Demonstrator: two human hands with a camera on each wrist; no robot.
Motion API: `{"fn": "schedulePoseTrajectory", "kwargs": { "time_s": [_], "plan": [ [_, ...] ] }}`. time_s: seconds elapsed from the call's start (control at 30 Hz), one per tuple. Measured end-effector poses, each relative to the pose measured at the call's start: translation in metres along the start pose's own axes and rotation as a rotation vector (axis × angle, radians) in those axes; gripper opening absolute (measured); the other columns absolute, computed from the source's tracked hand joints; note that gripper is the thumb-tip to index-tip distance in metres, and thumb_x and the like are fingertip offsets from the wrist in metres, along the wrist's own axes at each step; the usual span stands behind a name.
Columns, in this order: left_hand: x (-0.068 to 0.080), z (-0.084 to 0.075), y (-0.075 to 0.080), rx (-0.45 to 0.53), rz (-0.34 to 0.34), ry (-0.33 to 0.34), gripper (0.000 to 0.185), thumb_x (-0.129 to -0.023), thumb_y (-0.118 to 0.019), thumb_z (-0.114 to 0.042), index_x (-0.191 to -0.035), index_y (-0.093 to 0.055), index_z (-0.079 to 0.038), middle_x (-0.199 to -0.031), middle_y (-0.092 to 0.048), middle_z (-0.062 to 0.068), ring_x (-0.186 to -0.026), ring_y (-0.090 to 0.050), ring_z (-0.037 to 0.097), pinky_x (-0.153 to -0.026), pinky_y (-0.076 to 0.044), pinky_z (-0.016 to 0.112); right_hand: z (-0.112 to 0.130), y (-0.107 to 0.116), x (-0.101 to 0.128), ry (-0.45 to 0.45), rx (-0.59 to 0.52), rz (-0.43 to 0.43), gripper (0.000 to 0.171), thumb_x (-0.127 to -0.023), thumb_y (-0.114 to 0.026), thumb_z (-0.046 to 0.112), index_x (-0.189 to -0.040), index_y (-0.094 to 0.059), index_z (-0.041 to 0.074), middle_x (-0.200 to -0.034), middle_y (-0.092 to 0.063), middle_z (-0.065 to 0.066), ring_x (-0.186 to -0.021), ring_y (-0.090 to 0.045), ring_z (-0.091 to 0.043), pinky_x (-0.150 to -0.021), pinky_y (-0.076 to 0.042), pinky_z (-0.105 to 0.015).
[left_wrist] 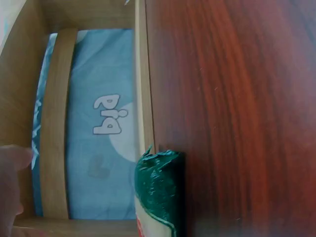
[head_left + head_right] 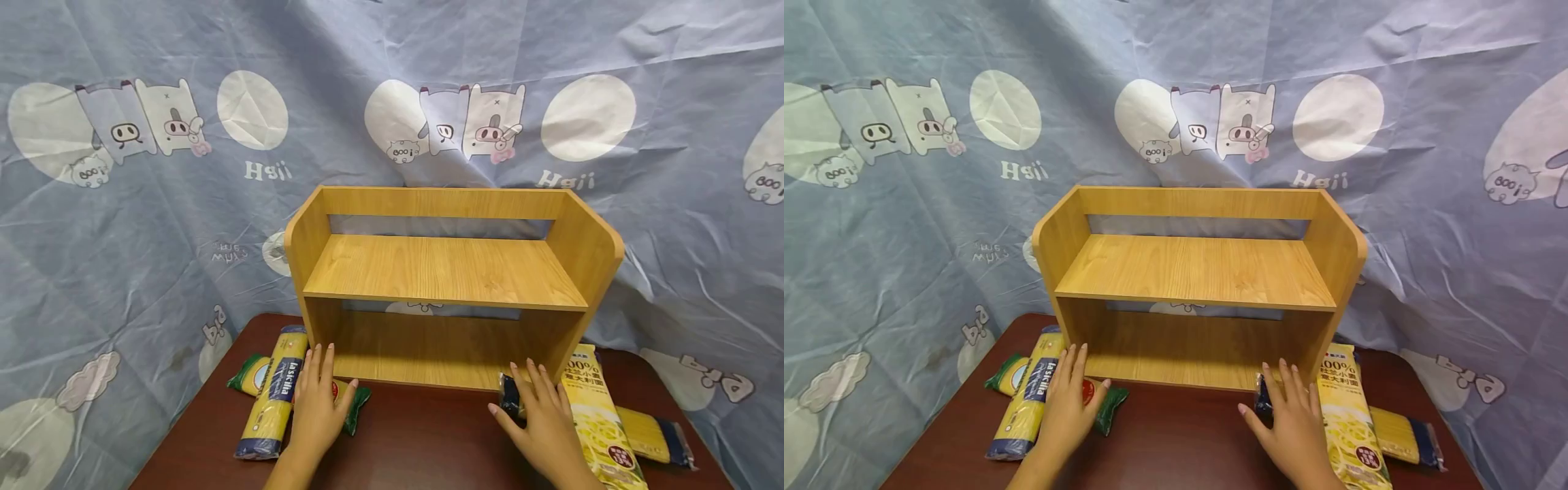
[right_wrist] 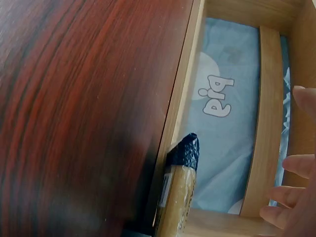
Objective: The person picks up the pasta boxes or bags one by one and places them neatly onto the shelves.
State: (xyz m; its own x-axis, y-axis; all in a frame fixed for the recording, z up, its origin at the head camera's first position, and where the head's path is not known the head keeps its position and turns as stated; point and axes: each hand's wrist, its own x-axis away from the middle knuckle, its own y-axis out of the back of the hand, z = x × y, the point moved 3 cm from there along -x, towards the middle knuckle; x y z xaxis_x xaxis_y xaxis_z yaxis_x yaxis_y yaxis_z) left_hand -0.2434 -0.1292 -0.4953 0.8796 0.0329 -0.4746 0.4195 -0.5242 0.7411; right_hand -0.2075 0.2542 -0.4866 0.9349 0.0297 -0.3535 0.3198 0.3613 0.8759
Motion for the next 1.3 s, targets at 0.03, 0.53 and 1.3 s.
{"fn": "schedulePoseTrajectory", "kwargs": {
  "time_s": [0.03,0.53,1.3],
  "plan": [
    [-0.001,0.000,0.003,0.024,-0.038,0.000,0.085,-0.092,-0.074,-0.040,-0.160,-0.030,-0.014,-0.162,-0.032,0.021,-0.151,-0.027,0.043,-0.112,-0.031,0.070,0.000,0.001,0.001,0.002,-0.008,-0.015,0.090,-0.091,-0.062,0.065,-0.159,-0.032,0.016,-0.161,-0.028,-0.029,-0.148,-0.025,-0.052,-0.115,-0.014,-0.074],
    [-0.047,0.005,0.051,0.277,-0.226,0.076,0.078,-0.098,-0.068,-0.031,-0.160,-0.026,-0.010,-0.156,-0.036,0.022,-0.144,-0.038,0.042,-0.111,-0.037,0.065,-0.024,0.031,0.019,-0.024,-0.060,-0.152,0.060,-0.099,-0.064,0.033,-0.150,-0.047,0.007,-0.150,-0.044,-0.029,-0.131,-0.040,-0.055,-0.103,-0.030,-0.070],
    [-0.111,0.006,0.077,0.692,-0.199,0.225,0.053,-0.105,-0.050,-0.043,-0.151,-0.042,-0.020,-0.146,-0.050,0.012,-0.133,-0.053,0.031,-0.105,-0.047,0.054,-0.096,0.042,0.045,-0.428,0.001,0.080,0.071,-0.102,-0.052,0.046,-0.151,-0.038,-0.003,-0.143,-0.040,-0.038,-0.124,-0.041,-0.058,-0.097,-0.034,-0.075]
  ]
}}
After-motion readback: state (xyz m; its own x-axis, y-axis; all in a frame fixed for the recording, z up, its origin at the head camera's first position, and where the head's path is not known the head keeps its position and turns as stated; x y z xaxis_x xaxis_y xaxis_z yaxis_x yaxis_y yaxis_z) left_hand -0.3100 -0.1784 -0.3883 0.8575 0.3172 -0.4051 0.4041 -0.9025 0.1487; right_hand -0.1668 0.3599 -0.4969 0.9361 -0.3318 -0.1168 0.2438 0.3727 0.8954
